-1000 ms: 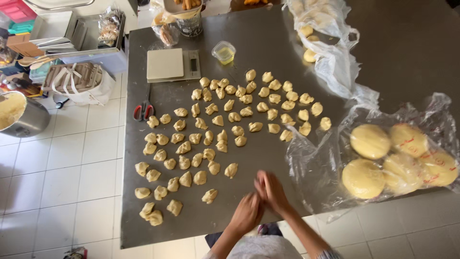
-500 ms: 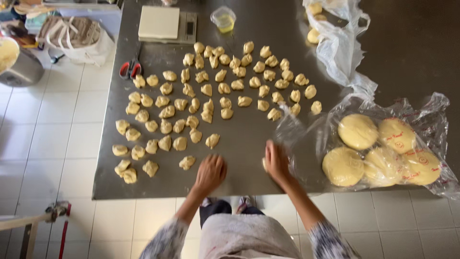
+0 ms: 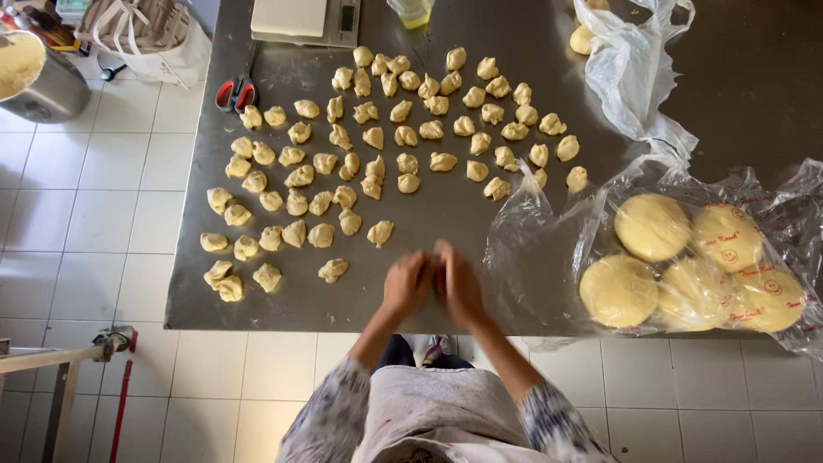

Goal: The person weighs pieces of dough on a scale and rolls them into balls by hand on a metal table.

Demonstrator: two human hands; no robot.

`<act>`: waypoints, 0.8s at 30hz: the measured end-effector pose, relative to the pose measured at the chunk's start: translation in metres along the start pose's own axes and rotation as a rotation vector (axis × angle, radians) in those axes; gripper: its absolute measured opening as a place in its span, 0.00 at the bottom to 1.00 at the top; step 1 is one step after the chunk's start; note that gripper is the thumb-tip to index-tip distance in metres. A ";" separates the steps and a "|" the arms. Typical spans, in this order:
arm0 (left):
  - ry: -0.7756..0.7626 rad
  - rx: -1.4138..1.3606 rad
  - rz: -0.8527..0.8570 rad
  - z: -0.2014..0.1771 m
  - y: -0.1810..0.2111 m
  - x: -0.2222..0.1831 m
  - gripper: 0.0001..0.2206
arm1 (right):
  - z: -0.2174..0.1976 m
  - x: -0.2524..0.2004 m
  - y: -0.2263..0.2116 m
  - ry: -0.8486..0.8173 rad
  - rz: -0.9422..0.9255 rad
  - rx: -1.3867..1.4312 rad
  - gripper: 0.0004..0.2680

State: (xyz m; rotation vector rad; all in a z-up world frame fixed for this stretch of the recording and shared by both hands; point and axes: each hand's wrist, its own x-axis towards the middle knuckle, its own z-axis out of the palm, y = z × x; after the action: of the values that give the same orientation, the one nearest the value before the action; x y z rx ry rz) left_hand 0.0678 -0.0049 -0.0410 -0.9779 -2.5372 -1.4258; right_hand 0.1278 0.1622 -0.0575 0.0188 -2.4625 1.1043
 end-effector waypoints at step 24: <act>-0.096 0.108 0.028 -0.007 -0.009 -0.014 0.03 | -0.040 -0.040 0.003 0.008 0.048 -0.184 0.13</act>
State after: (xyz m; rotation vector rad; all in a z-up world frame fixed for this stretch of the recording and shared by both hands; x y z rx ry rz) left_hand 0.0717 -0.0204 -0.0488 -1.0835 -2.6247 -1.2487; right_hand 0.1791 0.1863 -0.0523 -0.1006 -2.5592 0.8909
